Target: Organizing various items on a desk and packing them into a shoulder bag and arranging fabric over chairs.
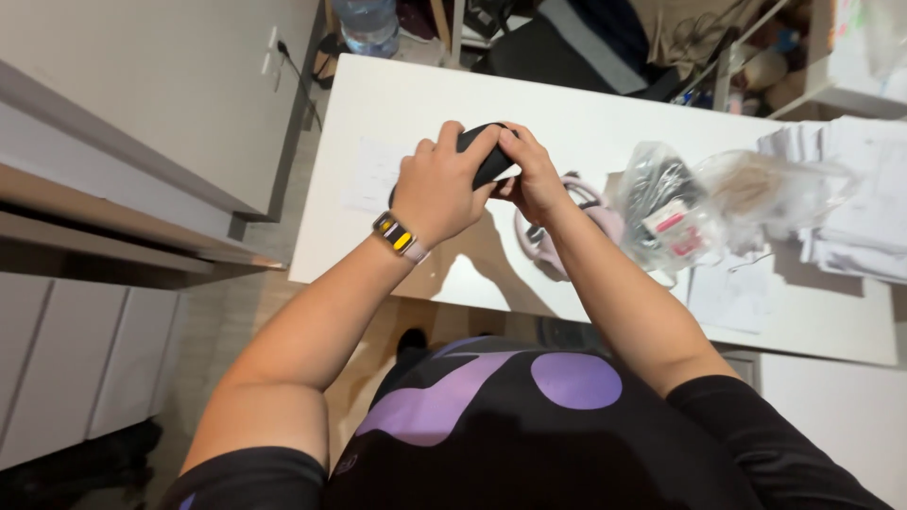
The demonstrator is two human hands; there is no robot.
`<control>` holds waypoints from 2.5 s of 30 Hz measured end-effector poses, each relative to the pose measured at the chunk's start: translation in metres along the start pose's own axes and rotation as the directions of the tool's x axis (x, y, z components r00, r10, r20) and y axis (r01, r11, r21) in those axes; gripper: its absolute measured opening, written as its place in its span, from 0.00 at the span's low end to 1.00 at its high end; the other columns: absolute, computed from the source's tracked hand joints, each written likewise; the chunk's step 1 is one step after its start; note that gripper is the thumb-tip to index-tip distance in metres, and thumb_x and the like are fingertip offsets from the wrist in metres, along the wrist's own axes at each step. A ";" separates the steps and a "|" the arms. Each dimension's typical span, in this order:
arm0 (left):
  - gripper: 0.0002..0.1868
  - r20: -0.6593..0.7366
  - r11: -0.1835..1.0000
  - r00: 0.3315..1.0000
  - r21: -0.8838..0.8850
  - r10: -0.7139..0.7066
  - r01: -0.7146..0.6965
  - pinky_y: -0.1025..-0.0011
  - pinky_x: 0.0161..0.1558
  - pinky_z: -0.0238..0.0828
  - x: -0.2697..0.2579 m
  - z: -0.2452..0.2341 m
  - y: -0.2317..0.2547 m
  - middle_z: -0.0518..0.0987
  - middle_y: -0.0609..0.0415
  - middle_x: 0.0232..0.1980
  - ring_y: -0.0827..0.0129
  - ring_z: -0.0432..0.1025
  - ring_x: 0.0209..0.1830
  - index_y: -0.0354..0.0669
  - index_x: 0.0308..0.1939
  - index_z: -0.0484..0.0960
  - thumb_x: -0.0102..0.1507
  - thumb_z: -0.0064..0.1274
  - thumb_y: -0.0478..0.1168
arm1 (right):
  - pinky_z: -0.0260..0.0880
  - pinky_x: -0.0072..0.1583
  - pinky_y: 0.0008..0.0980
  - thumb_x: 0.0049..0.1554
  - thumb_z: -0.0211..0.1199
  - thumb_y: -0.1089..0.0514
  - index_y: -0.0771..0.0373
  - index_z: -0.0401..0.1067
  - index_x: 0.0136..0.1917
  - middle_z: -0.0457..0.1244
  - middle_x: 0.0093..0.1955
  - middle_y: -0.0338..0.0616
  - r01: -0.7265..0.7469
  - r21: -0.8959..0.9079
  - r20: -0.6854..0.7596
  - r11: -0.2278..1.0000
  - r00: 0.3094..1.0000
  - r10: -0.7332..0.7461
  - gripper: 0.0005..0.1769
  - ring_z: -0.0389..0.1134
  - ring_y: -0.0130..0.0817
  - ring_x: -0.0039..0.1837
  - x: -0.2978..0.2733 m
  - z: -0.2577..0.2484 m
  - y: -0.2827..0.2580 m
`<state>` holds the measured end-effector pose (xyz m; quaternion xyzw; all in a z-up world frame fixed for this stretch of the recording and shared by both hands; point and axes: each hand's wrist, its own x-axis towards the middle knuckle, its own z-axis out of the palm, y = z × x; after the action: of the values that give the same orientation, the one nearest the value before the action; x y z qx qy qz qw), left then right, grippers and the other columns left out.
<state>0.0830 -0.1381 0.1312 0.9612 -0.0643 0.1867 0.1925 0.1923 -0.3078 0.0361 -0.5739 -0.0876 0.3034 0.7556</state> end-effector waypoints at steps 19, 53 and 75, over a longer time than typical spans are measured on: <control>0.32 0.402 0.981 0.906 -0.181 0.133 -0.064 0.52 0.39 0.76 -0.033 0.041 -0.090 0.76 0.43 0.54 0.45 0.76 0.42 0.49 0.61 0.73 0.53 0.59 0.48 | 0.67 0.41 0.36 0.60 0.64 0.37 0.59 0.62 0.68 0.64 0.52 0.46 -0.109 0.032 -0.434 0.994 0.894 0.112 0.33 0.62 0.31 0.35 -0.005 0.057 0.118; 0.32 0.335 0.877 0.899 -0.292 -0.281 0.382 0.57 0.53 0.76 -0.040 0.053 -0.158 0.77 0.34 0.56 0.42 0.79 0.49 0.54 0.66 0.76 0.56 0.50 0.32 | 0.73 0.55 0.39 0.46 0.59 0.66 0.60 0.77 0.62 0.71 0.48 0.59 -0.272 -0.856 -0.334 0.440 0.940 -0.068 0.29 0.74 0.48 0.50 0.000 -0.020 0.009; 0.40 0.224 0.973 0.950 -0.032 -0.216 0.229 0.19 0.58 0.47 -0.122 0.226 -0.028 0.63 0.32 0.70 0.24 0.48 0.73 0.58 0.66 0.77 0.48 0.64 0.49 | 0.70 0.54 0.48 0.47 0.60 0.67 0.52 0.82 0.55 0.71 0.49 0.51 0.114 -0.987 0.142 -0.116 0.954 -0.265 0.24 0.70 0.54 0.52 0.124 -0.046 0.023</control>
<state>0.0512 -0.1954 -0.1186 0.9711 0.0182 0.0549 0.2316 0.3056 -0.2723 -0.0265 -0.9374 -0.3238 -0.0010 0.1279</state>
